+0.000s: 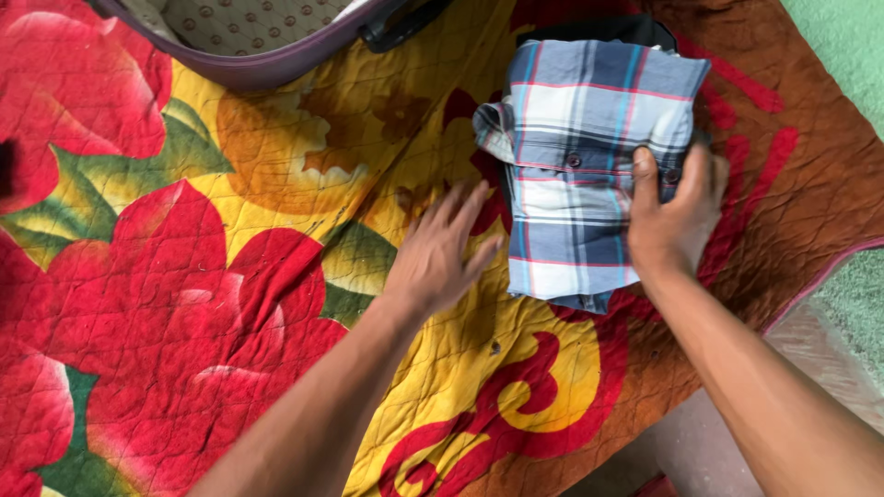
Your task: The person folds clothes on a bed. They first fold a plaid shirt in half and press it flat, then unfold and spread a patterned shirt, align its sleeves and sides, fold it lengthwise, and roll it into a compact bundle, setting it beside a folded pair of jeans near an open suitcase.
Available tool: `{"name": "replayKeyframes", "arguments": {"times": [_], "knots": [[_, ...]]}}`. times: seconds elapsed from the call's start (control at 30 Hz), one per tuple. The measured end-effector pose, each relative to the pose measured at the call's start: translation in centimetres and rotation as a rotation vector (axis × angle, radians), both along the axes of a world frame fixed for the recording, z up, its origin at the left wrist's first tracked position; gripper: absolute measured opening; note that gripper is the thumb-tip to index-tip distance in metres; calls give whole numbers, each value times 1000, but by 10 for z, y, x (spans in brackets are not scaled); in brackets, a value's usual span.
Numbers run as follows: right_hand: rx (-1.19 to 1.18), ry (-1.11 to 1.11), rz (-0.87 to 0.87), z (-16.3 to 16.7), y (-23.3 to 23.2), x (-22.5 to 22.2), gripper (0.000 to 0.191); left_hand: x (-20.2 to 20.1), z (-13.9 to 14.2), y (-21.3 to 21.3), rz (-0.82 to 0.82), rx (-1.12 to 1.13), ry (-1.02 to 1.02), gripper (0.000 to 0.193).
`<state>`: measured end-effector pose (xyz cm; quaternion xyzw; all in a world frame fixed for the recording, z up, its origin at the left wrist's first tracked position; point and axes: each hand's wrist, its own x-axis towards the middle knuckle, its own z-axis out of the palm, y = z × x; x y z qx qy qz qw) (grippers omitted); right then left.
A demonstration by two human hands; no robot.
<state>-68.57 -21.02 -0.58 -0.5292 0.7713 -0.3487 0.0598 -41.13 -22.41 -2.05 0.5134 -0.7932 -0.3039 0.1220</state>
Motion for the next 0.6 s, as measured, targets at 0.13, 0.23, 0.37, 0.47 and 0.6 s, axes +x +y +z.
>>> {"name": "replayKeyframes", "arguments": {"times": [0.13,0.23,0.37,0.47,0.6], "knots": [[-196,390,161,20,-1,-10,60,21,0,30,-53,-181,3,60],[-117,531,227,42,3,-10,63,37,2,40,-30,-276,45,57],[-176,572,380,50,5,30,52,65,3,48,50,-296,-8,57],[-163,363,509,40,12,80,47,88,3,51,99,-297,-85,58],[-12,142,619,21,33,145,49,107,2,63,131,-298,-99,56]]}}
